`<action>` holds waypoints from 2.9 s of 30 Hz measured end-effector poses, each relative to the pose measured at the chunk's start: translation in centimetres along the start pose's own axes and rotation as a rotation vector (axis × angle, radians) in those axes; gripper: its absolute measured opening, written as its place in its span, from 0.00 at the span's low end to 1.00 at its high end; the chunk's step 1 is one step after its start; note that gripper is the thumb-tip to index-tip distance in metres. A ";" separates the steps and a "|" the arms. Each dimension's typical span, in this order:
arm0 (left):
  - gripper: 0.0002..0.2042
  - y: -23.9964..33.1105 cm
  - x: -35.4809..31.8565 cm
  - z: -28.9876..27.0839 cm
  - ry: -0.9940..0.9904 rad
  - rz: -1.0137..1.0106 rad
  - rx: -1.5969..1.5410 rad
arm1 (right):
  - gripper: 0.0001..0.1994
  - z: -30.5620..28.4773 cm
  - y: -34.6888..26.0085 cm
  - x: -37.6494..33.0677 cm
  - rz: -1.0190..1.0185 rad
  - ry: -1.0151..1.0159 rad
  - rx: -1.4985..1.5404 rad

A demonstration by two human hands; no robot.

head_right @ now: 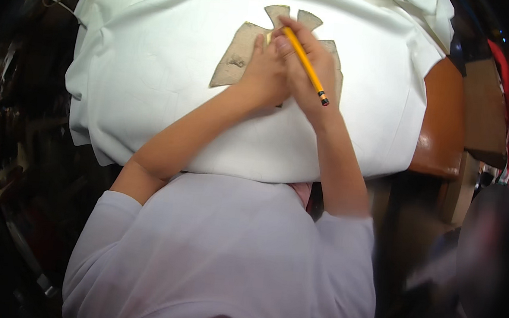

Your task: The person places a cardboard pattern on white fabric and traces its outline with a pencil. They repeatedly reposition the pattern and trace multiple times on the same fabric area.

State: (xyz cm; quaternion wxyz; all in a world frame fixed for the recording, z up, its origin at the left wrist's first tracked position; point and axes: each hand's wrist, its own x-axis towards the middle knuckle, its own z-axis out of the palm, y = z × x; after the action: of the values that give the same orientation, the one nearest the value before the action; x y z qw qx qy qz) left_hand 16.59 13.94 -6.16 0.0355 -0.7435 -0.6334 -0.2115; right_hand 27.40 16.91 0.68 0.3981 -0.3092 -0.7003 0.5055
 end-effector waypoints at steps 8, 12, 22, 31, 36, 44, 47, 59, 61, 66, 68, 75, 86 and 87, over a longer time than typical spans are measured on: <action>0.33 -0.3 -0.9 0.3 -0.069 -0.007 0.140 | 0.22 6.3 0.2 -0.4 -0.110 -0.215 -0.900; 0.33 -0.4 -0.7 0.7 -0.085 -0.008 0.061 | 0.23 7.7 0.4 -0.1 -0.215 -0.150 -1.152; 0.29 0.2 -0.1 0.1 -0.106 -0.059 -0.137 | 0.20 5.4 1.9 8.9 0.110 -0.094 -0.569; 0.34 0.1 -0.2 -0.4 -0.120 -0.065 -0.065 | 0.16 1.3 4.0 8.7 0.102 0.006 -0.534; 0.34 0.0 -0.3 -0.2 -0.021 -0.048 -0.106 | 0.17 2.8 5.6 11.3 0.123 0.054 -0.461; 0.30 0.1 -0.3 -0.1 0.003 -0.052 -0.123 | 0.16 -1.4 5.8 11.6 0.132 0.128 -0.589; 0.29 0.1 -0.4 -0.1 0.024 -0.045 -0.113 | 0.16 -1.9 6.0 11.2 0.174 0.132 -0.501; 0.27 0.2 -0.5 -0.2 0.041 -0.038 -0.107 | 0.16 -2.9 6.6 11.2 0.139 0.155 -0.549; 0.28 0.2 -0.4 -0.2 0.017 -0.049 -0.138 | 0.16 -3.1 7.1 11.1 0.114 0.175 -0.547; 0.32 0.2 -0.3 -0.6 -0.018 -0.055 -0.128 | 0.15 -5.9 7.0 9.2 0.149 0.262 -0.679; 0.32 0.3 -0.3 -0.7 -0.025 -0.056 -0.131 | 0.15 -6.4 6.6 8.9 0.176 0.276 -0.549; 0.32 0.2 -0.2 -0.6 -0.063 -0.054 -0.091 | 0.15 -3.8 5.1 6.1 0.048 0.132 -0.819; 0.30 1.0 0.3 -1.3 -0.150 -0.094 -0.093 | 0.12 -7.1 4.6 4.0 0.215 0.216 -0.653; 0.30 1.1 0.4 -1.4 -0.160 -0.108 -0.088 | 0.12 -7.1 4.4 3.3 0.187 0.190 -0.739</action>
State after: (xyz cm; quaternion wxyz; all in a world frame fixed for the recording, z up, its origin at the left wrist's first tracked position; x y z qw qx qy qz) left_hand 17.29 13.66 -4.54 -0.0593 -0.7234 -0.6636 -0.1810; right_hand 32.11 24.30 -1.51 0.2753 -0.5396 -0.7638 0.2227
